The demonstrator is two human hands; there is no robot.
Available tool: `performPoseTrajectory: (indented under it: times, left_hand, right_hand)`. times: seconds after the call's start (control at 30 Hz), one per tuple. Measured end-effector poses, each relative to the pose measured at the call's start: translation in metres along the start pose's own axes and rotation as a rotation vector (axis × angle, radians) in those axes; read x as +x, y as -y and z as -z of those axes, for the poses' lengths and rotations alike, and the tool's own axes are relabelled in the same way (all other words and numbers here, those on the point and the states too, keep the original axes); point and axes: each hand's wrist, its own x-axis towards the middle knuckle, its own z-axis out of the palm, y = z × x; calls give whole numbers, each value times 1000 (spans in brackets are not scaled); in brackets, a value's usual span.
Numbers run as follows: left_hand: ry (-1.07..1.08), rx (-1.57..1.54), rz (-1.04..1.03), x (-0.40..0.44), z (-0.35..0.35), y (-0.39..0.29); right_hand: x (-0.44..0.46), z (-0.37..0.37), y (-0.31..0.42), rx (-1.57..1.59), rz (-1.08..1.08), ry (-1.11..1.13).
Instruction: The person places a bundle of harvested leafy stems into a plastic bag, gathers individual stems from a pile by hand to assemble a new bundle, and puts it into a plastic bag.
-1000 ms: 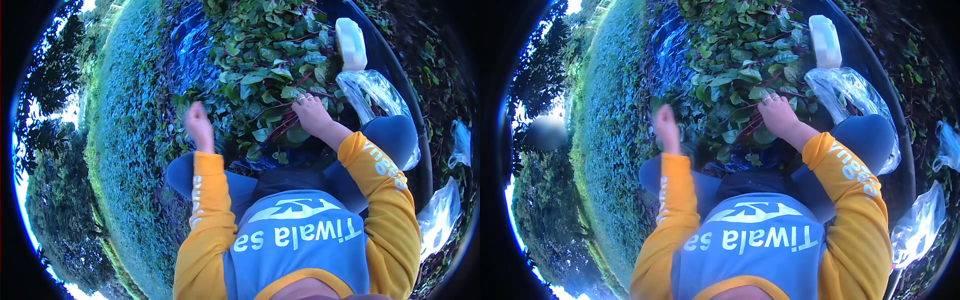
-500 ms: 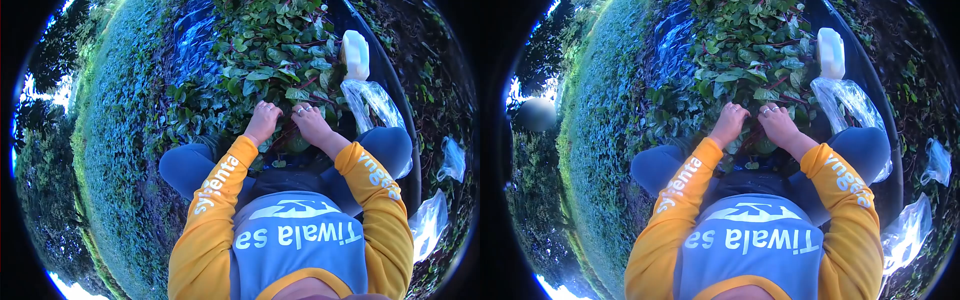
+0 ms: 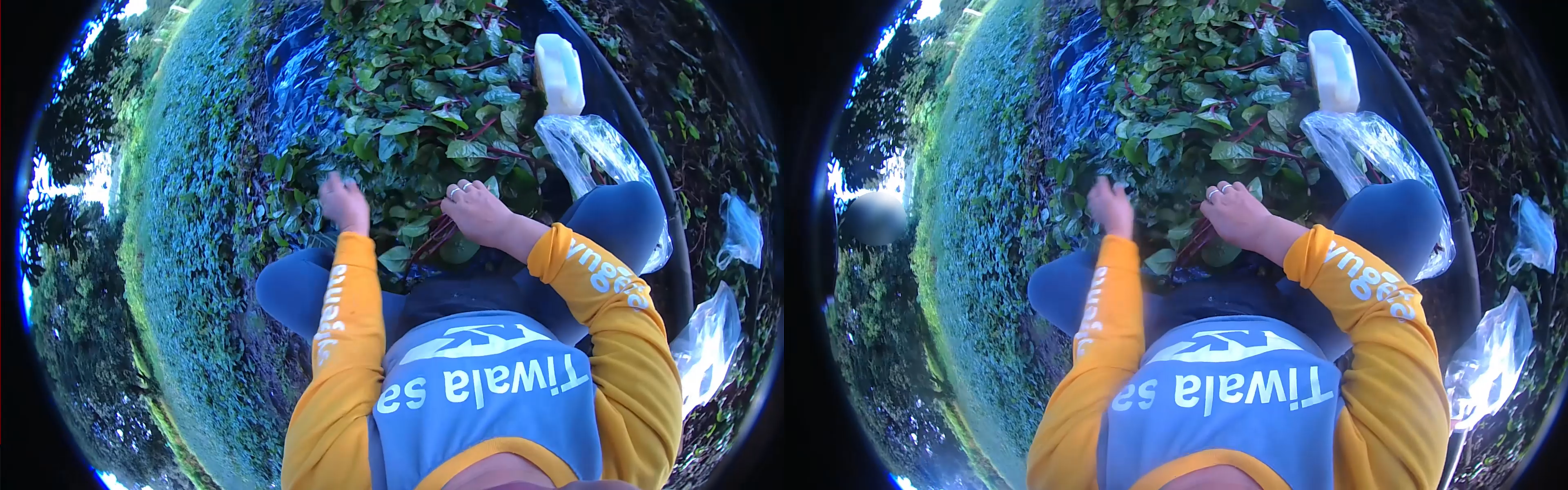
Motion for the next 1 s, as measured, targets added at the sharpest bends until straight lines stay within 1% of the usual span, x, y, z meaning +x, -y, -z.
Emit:
performPoseTrajectory:
  times: [0.03, 0.07, 0.13, 0.2, 0.27, 0.33, 0.37, 0.4, 0.47, 0.53, 0.6, 0.63, 0.67, 0.73, 0.77, 0.8, 0.87, 0.93, 0.97, 1.0]
  left_hand:
    - [-191, 74, 42, 6, -8, 3]
    - [-152, -116, 5, 18, 8, -9]
    - [67, -363, -278, 35, 27, -52]
    - [317, -724, -529, 33, 34, -114]
    - [551, -827, -753, 27, 17, -163]
    - [626, -677, -777, 19, -21, -191]
    - [651, -369, -775, 20, -27, -204]
    - [549, -131, -797, 17, -30, -211]
    - [650, 98, -878, 30, -25, -221]
    - [662, 110, -914, 35, -20, -218]
    - [827, 134, -911, 41, -17, -212]
    - [751, 56, -968, 44, -14, -203]
    - [746, 62, -970, 53, -15, -198]
    - [830, -234, -888, 72, -14, -186]
    - [910, -556, -697, 79, -4, -177]
    - [986, -662, -572, 90, 5, -170]
    - [1016, -959, -328, 113, 29, -153]
    - [995, -1172, -174, 136, 50, -136]
    - [1042, -1209, -57, 149, 62, -127]
    - [1021, -1199, -38, 157, 71, -121]
  right_hand:
    - [-1, 0, -3, -2, -17, -7]
    - [-3, -1, -6, -15, -7, -19]
    - [-6, -3, -8, -25, -5, -35]
    - [-8, -3, -12, -14, -34, 4]
    - [-10, -6, -14, -49, -47, 5]
    - [-14, -2, -16, -88, -60, 13]
    - [-16, 2, -15, -75, -58, 3]
    - [-18, 6, -14, -58, -54, -8]
    - [-23, 6, -18, -43, -80, -7]
    - [-26, 2, -20, -45, -129, -97]
    - [-26, 2, -23, -53, -142, -71]
    - [-25, 3, -25, -68, -149, -37]
    - [-24, 4, -26, -68, -148, -44]
    - [-22, 6, -25, -66, -156, -33]
    - [-22, 4, -25, -64, -154, -39]
    - [-21, 2, -25, -68, -142, -61]
    - [-19, 4, -25, -73, -119, -92]
    - [-19, 10, -22, -36, -106, -68]
    - [-19, 10, -21, -35, -96, -79]
    - [-18, 11, -19, -37, -96, -75]
